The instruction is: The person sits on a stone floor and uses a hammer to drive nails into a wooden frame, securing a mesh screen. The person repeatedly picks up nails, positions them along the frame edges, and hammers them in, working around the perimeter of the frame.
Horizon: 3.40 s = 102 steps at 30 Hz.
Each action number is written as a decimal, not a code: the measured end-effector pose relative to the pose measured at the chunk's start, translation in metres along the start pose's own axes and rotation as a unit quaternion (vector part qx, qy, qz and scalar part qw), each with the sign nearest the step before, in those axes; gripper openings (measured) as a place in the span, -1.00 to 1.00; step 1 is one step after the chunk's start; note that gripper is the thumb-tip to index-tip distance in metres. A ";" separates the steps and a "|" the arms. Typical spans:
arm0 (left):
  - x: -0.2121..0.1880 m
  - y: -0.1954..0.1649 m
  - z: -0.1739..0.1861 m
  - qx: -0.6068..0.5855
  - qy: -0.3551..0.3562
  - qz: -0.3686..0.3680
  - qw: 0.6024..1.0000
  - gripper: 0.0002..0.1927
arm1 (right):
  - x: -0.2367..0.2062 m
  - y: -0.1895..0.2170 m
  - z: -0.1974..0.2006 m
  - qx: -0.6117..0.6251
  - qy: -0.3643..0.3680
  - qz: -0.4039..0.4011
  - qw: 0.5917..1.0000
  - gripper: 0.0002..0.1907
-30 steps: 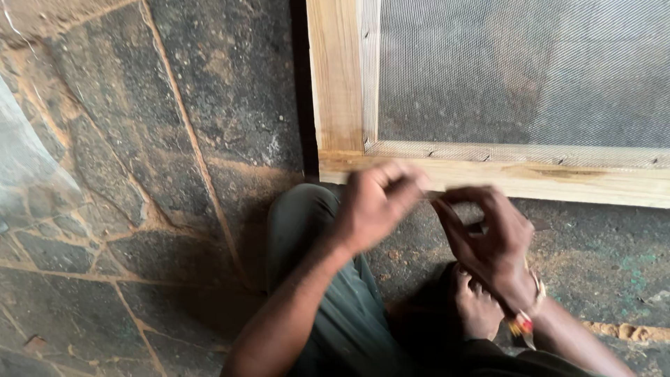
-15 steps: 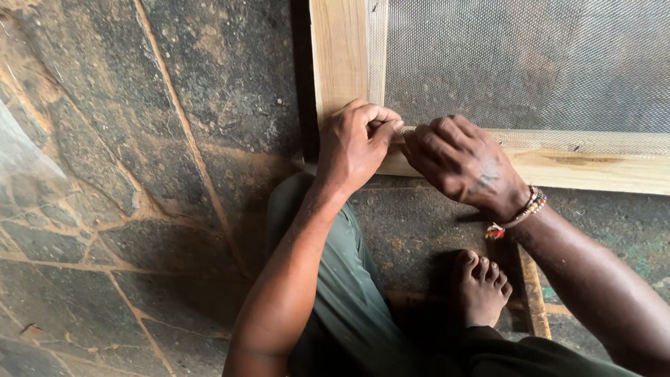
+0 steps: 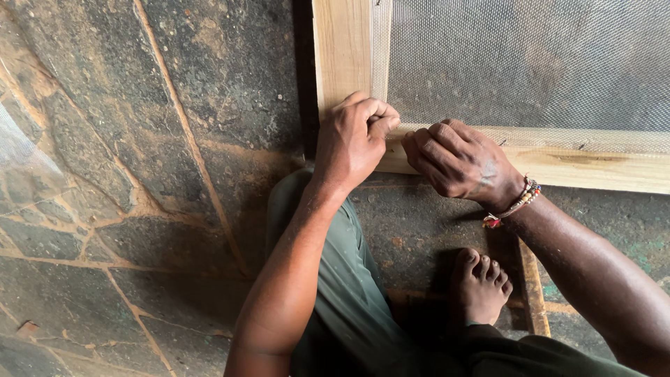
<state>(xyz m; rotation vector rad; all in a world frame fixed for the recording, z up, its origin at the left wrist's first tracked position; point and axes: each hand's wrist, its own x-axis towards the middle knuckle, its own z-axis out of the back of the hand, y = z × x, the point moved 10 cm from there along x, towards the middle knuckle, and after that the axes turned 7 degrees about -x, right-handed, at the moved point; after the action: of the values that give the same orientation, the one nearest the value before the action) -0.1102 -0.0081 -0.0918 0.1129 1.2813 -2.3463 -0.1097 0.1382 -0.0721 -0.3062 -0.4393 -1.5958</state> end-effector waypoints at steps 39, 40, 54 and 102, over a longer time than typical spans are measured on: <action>0.001 -0.039 -0.013 0.047 0.099 -0.126 0.986 -0.94 | 0.009 -0.006 0.022 -0.005 -0.034 0.017 0.999 -0.76; 0.002 -0.040 -0.012 0.044 0.100 -0.138 0.984 -0.94 | 0.009 -0.005 0.021 0.002 -0.026 0.023 0.999 -0.75; -0.004 -0.030 -0.012 0.058 0.092 -0.168 0.980 -0.93 | 0.002 0.002 0.008 -0.005 -0.014 0.021 1.000 -0.79; -0.003 0.011 -0.016 0.028 0.142 -0.253 0.956 -0.89 | -0.076 0.011 0.041 0.202 0.090 -0.404 0.888 -0.47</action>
<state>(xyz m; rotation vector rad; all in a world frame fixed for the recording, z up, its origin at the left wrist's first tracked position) -0.1050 0.0009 -0.1081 0.1596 1.5204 -2.8872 -0.0954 0.2235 -0.0692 0.4043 -0.8040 -2.2516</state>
